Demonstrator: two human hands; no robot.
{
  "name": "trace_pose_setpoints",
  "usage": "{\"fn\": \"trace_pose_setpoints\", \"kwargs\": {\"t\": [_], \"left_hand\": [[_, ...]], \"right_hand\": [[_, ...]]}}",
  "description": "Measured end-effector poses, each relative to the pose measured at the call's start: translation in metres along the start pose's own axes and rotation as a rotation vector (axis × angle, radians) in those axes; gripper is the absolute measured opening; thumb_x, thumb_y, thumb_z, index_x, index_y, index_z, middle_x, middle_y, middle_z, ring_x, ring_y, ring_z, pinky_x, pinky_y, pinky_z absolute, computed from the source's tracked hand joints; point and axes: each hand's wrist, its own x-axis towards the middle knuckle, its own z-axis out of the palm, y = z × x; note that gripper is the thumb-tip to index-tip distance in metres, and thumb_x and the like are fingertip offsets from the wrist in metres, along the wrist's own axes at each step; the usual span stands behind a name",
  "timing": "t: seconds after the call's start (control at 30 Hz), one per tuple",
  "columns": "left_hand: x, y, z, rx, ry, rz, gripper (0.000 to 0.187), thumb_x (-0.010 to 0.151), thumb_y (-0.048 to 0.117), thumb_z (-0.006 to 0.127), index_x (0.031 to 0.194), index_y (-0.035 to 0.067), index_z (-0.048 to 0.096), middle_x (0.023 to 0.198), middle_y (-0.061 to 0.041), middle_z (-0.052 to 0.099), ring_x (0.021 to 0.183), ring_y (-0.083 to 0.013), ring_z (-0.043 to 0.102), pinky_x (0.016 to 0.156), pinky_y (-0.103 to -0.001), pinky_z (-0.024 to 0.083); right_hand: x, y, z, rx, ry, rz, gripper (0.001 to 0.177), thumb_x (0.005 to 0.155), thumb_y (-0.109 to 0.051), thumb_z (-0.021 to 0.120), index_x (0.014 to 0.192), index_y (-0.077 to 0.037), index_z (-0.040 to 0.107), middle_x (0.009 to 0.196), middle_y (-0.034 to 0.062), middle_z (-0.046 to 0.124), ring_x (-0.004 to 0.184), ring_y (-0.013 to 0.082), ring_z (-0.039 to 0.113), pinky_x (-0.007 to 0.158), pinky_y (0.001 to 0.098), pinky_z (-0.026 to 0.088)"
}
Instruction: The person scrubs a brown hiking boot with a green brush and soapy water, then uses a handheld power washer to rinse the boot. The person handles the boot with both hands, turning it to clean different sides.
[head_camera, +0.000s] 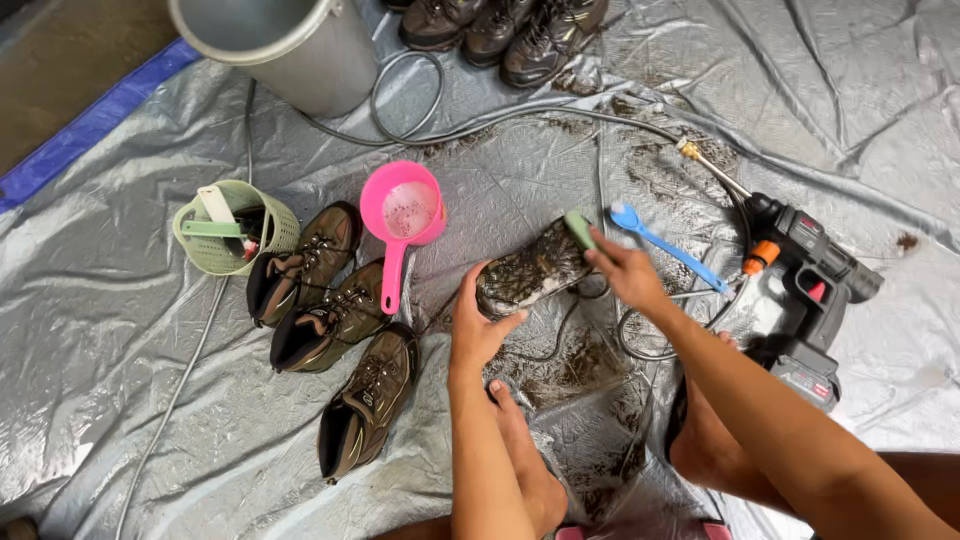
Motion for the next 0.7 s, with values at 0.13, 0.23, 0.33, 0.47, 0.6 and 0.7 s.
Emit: {"fn": "trace_pose_setpoints", "kwargs": {"t": [0.13, 0.23, 0.33, 0.47, 0.6, 0.7], "left_hand": [[0.007, 0.012, -0.001, 0.019, -0.018, -0.08, 0.101, 0.081, 0.015, 0.095, 0.166, 0.008, 0.04, 0.168, -0.036, 0.038, 0.158, -0.0616, 0.029, 0.127, -0.081, 0.026], [0.005, 0.017, 0.002, 0.052, -0.06, -0.139, 0.102, 0.082, 0.015, 0.093, 0.168, 0.011, 0.038, 0.172, -0.032, 0.036, 0.161, -0.0566, 0.028, 0.127, -0.078, 0.027], [0.008, 0.013, 0.005, 0.04, -0.024, -0.141, 0.103, 0.08, 0.014, 0.093, 0.167, 0.01, 0.038, 0.171, -0.031, 0.038, 0.161, -0.0563, 0.03, 0.128, -0.077, 0.029], [0.001, 0.003, 0.006, 0.081, -0.001, -0.121, 0.103, 0.076, 0.016, 0.095, 0.164, 0.015, 0.043, 0.165, -0.026, 0.048, 0.156, -0.0524, 0.042, 0.126, -0.072, 0.037], [0.011, -0.016, 0.012, 0.118, -0.01, -0.089, 0.105, 0.071, 0.018, 0.096, 0.162, 0.017, 0.044, 0.162, -0.023, 0.052, 0.155, -0.0483, 0.046, 0.126, -0.066, 0.041], [0.01, -0.016, 0.011, 0.012, 0.008, -0.035, 0.1, 0.07, 0.004, 0.094, 0.159, 0.008, 0.048, 0.154, -0.028, 0.057, 0.152, -0.0521, 0.048, 0.126, -0.066, 0.04]], "right_hand": [[0.012, 0.018, -0.005, -0.109, 0.001, 0.016, 0.049, 0.111, -0.049, 0.063, 0.159, -0.037, 0.063, 0.134, 0.0169, 0.076, 0.125, 0.043, 0.071, 0.106, 0.0576, 0.057], [0.001, 0.029, 0.009, -0.026, 0.088, 0.011, 0.053, 0.12, -0.047, 0.055, 0.164, -0.019, 0.06, 0.134, 0.0259, 0.074, 0.128, 0.049, 0.068, 0.104, 0.0622, 0.055], [-0.018, 0.003, 0.036, 0.458, -0.248, -0.007, 0.06, 0.115, -0.037, 0.045, 0.166, -0.006, 0.053, 0.144, 0.0299, 0.07, 0.134, 0.0525, 0.064, 0.122, 0.0581, 0.046], [-0.01, 0.009, 0.033, -0.162, -0.026, -0.469, 0.049, 0.112, -0.033, 0.062, 0.16, -0.022, 0.062, 0.1, 0.0216, 0.083, 0.084, 0.0398, 0.079, 0.069, 0.0513, 0.06], [-0.013, -0.047, 0.022, -0.037, -0.142, -0.457, 0.048, 0.114, -0.037, 0.058, 0.156, -0.014, 0.065, 0.097, 0.0221, 0.08, 0.071, 0.0276, 0.076, 0.066, 0.0389, 0.061], [-0.027, -0.051, 0.041, -0.142, -0.291, -0.648, 0.048, 0.111, -0.031, 0.065, 0.156, -0.013, 0.064, 0.095, 0.0248, 0.081, 0.057, 0.028, 0.073, 0.056, 0.0395, 0.061]]}}
